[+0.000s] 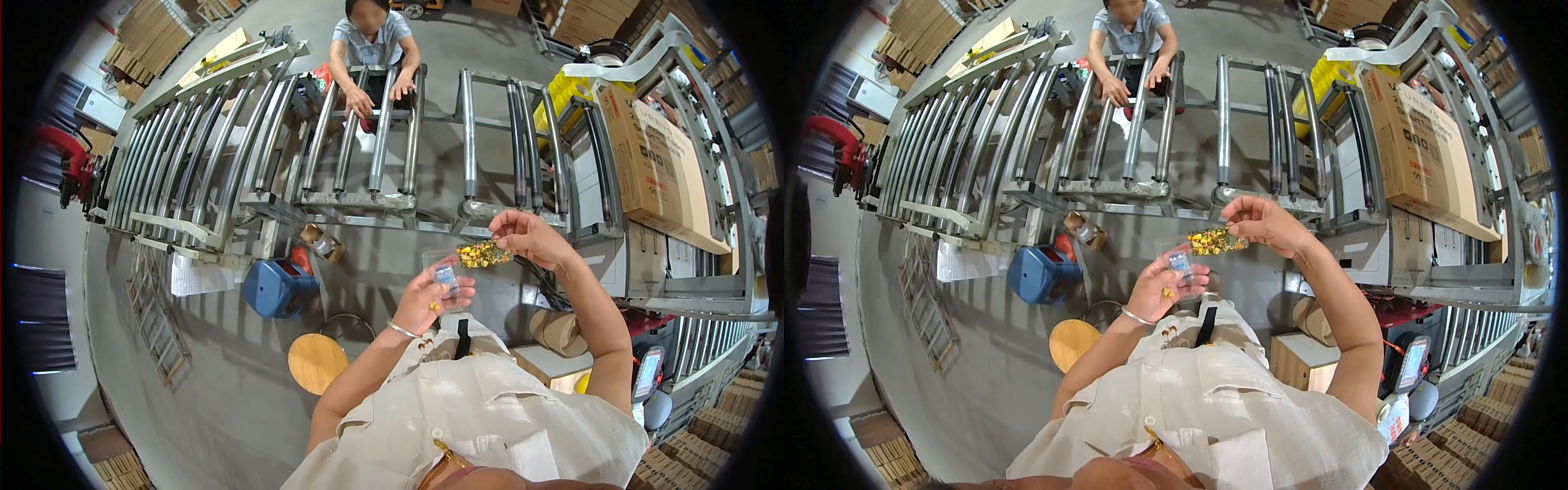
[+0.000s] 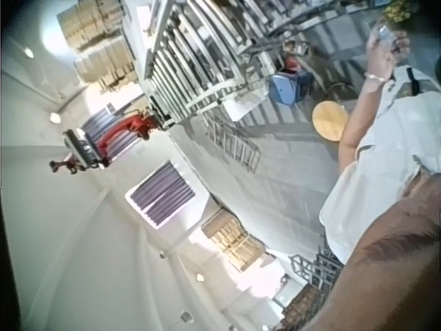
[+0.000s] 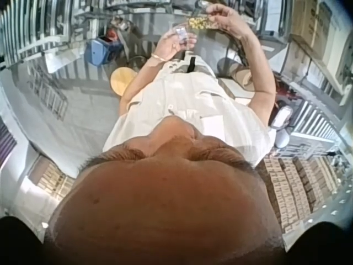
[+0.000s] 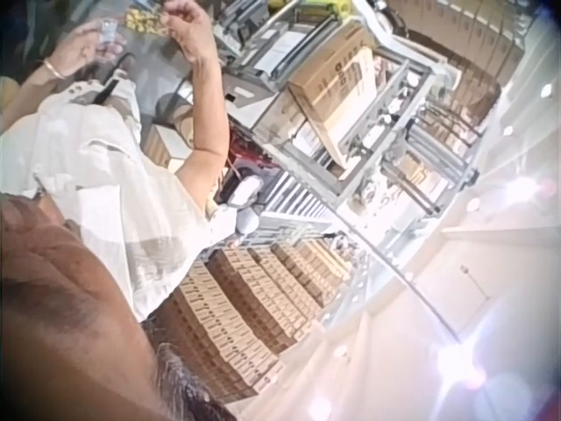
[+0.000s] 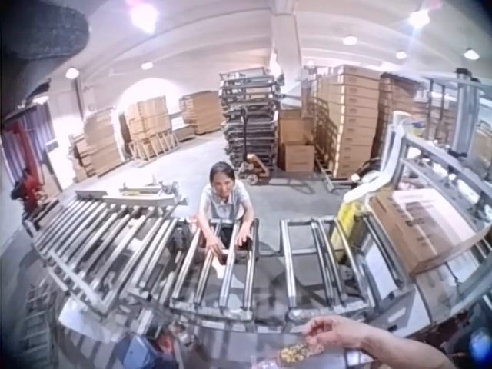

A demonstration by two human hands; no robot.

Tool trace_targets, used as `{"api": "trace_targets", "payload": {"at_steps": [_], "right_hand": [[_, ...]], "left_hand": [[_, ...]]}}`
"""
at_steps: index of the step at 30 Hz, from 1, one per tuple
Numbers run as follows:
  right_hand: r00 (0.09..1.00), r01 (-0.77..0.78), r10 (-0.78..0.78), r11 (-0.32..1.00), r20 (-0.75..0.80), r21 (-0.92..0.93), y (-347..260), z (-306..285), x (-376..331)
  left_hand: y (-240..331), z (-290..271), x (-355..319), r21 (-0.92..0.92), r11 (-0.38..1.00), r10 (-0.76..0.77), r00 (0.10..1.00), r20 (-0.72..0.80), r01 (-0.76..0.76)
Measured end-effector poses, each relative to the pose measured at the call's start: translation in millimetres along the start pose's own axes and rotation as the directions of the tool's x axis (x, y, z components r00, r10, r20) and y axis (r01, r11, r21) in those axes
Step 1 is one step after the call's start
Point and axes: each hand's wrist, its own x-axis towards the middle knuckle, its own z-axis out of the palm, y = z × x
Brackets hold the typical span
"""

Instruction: Inspecting small hardware pieces and handling containers and materials at a warehouse workstation.

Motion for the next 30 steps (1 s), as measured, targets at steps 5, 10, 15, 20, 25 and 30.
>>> {"api": "trace_targets", "payload": {"at_steps": [5,10,15,20,25,30], "right_hand": [[1.0,-0.008,0.008,1.0,-0.014,-0.001,-1,-1,-3],[0.999,-0.027,0.026,0.999,-0.036,-0.025,-2,-1,-7],[0.999,-0.015,0.013,0.999,-0.03,-0.036,2,-4,-7],[0.999,-0.045,0.045,0.999,-0.001,0.009,-2,-4,-8],[0.997,-0.073,0.073,0.997,0.006,0.04,-7,-3,-9],[0.987,-0.106,0.092,0.989,0.13,0.107,-31,8,-10]], "left_hand": [[-1,3,1,0.008,1.0,-0.012,1.0,-0.024,0.012],[-7,-3,4,0.001,1.0,-0.005,1.0,-0.013,0.005],[-7,-2,6,-0.03,0.999,-0.012,0.999,-0.048,0.01],[-11,-6,6,0.013,1.0,0.004,0.998,-0.055,-0.004],[-6,-2,5,-0.037,0.999,-0.014,0.998,-0.055,0.011],[2,1,-2,-0.088,0.996,-0.034,0.999,-0.02,0.032]]}}
